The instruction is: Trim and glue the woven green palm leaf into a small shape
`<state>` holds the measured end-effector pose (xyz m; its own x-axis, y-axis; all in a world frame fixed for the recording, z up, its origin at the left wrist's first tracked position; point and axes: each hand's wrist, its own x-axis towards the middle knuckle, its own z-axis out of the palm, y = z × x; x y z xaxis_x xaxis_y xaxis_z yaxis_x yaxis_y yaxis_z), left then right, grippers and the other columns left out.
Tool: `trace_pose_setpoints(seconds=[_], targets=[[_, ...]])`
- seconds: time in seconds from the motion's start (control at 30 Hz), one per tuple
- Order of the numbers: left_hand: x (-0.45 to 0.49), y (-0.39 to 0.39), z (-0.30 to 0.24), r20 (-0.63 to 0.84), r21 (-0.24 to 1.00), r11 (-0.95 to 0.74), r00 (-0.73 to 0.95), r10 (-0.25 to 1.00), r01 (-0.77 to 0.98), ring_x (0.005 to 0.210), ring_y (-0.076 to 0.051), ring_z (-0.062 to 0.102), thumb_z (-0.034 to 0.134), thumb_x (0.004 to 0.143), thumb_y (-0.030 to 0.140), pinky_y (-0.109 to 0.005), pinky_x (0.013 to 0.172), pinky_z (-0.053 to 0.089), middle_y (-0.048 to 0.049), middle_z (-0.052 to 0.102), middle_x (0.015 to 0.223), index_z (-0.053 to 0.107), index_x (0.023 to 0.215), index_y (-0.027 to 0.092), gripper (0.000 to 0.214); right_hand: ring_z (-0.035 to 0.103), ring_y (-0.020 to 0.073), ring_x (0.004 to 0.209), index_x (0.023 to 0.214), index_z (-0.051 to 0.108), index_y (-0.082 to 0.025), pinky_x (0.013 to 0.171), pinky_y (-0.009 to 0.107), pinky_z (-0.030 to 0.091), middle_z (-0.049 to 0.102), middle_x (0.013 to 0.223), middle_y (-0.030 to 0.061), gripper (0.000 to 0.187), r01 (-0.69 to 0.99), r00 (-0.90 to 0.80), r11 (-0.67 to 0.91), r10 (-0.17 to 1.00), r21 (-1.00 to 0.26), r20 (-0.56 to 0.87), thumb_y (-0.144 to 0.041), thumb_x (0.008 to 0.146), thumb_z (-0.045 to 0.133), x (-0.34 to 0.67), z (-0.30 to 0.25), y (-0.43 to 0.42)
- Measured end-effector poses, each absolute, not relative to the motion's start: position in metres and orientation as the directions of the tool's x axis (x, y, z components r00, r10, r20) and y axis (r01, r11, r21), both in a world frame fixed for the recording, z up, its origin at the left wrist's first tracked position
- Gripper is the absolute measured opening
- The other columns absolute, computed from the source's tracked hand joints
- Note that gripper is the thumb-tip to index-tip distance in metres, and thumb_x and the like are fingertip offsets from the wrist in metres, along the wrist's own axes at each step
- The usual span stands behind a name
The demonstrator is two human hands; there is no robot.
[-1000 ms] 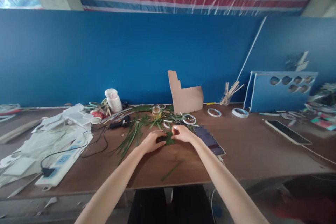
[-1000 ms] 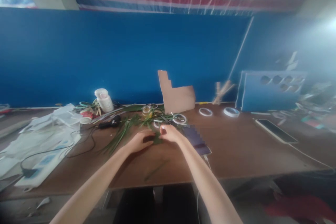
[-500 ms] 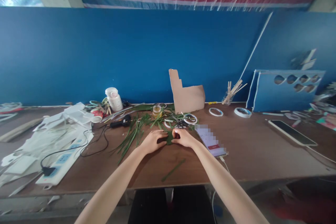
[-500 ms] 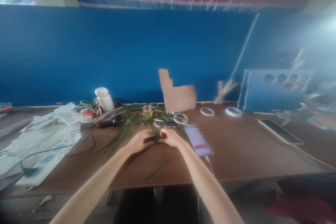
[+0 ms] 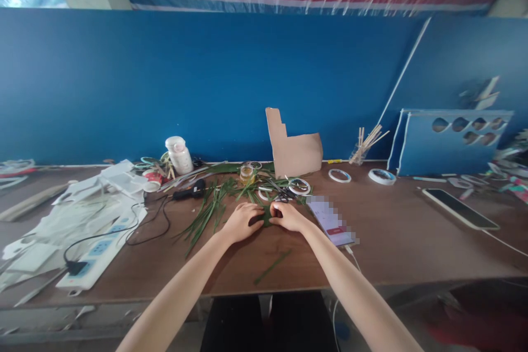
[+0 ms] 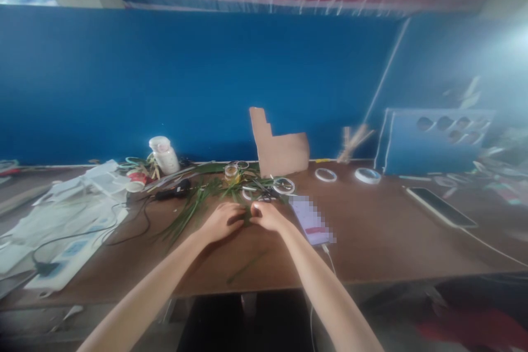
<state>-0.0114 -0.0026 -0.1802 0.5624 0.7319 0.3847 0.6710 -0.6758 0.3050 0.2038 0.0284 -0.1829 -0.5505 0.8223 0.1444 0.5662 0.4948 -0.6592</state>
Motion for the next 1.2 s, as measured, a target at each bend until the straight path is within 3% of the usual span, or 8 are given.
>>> trace_pose_setpoints(seconds=[0.5, 0.93, 1.2], targets=[[-0.004, -0.005, -0.181, 0.355, 0.338, -0.609, 0.502, 0.788, 0.717, 0.108, -0.02, 0.054, 0.055, 0.082, 0.039, -0.043, 0.104, 0.019, -0.0027, 0.065, 0.111, 0.065, 0.104, 0.027, 0.028, 0.048, 0.011, 0.061, 0.072, 0.052, -0.019, 0.058, 0.022, 0.034, 0.055, 0.068, -0.0031, 0.012, 0.574, -0.536, 0.489, 0.831, -0.657, 0.15, -0.02, 0.071, 0.063, 0.202, -0.187, 0.03], [-0.002, -0.007, -0.183, 0.374, 0.341, -0.594, 0.474, 0.797, 0.729, 0.105, -0.021, 0.055, 0.052, 0.084, 0.035, -0.045, 0.105, 0.019, -0.0023, 0.066, 0.109, 0.066, 0.101, 0.027, 0.023, 0.051, 0.0122, 0.066, 0.074, 0.052, -0.018, 0.063, 0.023, 0.038, 0.057, 0.07, -0.0023, 0.013, 0.537, -0.51, 0.452, 0.846, -0.712, 0.152, -0.026, 0.073, 0.062, 0.213, -0.186, 0.038], [-0.003, -0.006, -0.185, 0.399, 0.333, -0.608, 0.476, 0.783, 0.721, 0.103, -0.021, 0.056, 0.051, 0.085, 0.034, -0.044, 0.105, 0.022, -0.0038, 0.067, 0.106, 0.065, 0.103, 0.026, 0.024, 0.054, 0.0121, 0.068, 0.076, 0.052, -0.018, 0.064, 0.023, 0.039, 0.061, 0.075, -0.0014, 0.014, 0.486, -0.571, 0.423, 0.816, -0.765, 0.089, -0.019, 0.068, 0.064, 0.222, -0.184, 0.041]])
